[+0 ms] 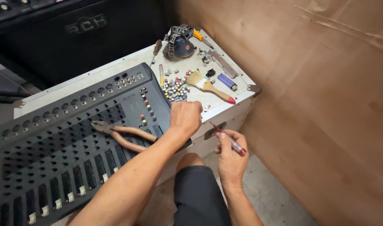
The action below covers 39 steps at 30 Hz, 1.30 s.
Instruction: The person sits on the floor repairing an audio mixing console, using a small screwdriver to work on the fader caps and controls, occasionally using pliers on the mixer and handling small knobs and parts from the case beside them.
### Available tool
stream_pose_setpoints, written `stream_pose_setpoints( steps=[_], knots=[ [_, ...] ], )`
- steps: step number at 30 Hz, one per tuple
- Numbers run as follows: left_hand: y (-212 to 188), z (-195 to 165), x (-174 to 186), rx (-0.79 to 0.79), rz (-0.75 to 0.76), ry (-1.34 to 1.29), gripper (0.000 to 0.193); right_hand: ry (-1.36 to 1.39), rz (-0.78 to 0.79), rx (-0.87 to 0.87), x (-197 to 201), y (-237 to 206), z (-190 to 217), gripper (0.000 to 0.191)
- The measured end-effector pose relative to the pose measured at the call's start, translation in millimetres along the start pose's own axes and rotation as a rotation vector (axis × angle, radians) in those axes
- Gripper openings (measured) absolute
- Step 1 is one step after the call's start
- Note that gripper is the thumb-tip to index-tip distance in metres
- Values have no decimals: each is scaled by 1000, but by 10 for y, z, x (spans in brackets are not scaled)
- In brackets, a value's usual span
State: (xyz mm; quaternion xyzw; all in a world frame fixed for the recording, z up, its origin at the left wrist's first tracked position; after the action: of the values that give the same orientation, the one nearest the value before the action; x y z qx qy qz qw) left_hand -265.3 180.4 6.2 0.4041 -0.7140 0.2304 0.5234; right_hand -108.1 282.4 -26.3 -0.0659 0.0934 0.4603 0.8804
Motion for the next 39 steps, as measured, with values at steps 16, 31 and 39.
stream_pose_setpoints(
  steps=[16,31,39],
  knots=[
    [15,21,-41,-69,-114,23,12,-32,-2,-25,-78,57,-19,22],
    [-1855,-100,158,166,-198,-1943,32,-545,475,752,-816,-1111,553,35],
    [-2351,617,176,403,-542,-1977,31,-783,1051,812,-1540,-1316,707,45]
  ],
)
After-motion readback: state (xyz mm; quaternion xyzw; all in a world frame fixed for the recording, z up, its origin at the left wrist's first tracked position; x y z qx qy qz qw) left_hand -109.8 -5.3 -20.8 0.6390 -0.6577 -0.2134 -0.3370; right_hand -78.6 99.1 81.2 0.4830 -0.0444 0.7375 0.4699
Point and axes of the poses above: each hand's wrist, its own y-axis towards the middle knuckle, its own x-axis out of the back of the hand, z = x × y, the point moved 5 cm from there along y, towards the middle knuckle, and after that the axes turned 10 degrees about z, right-handed, at the moved point
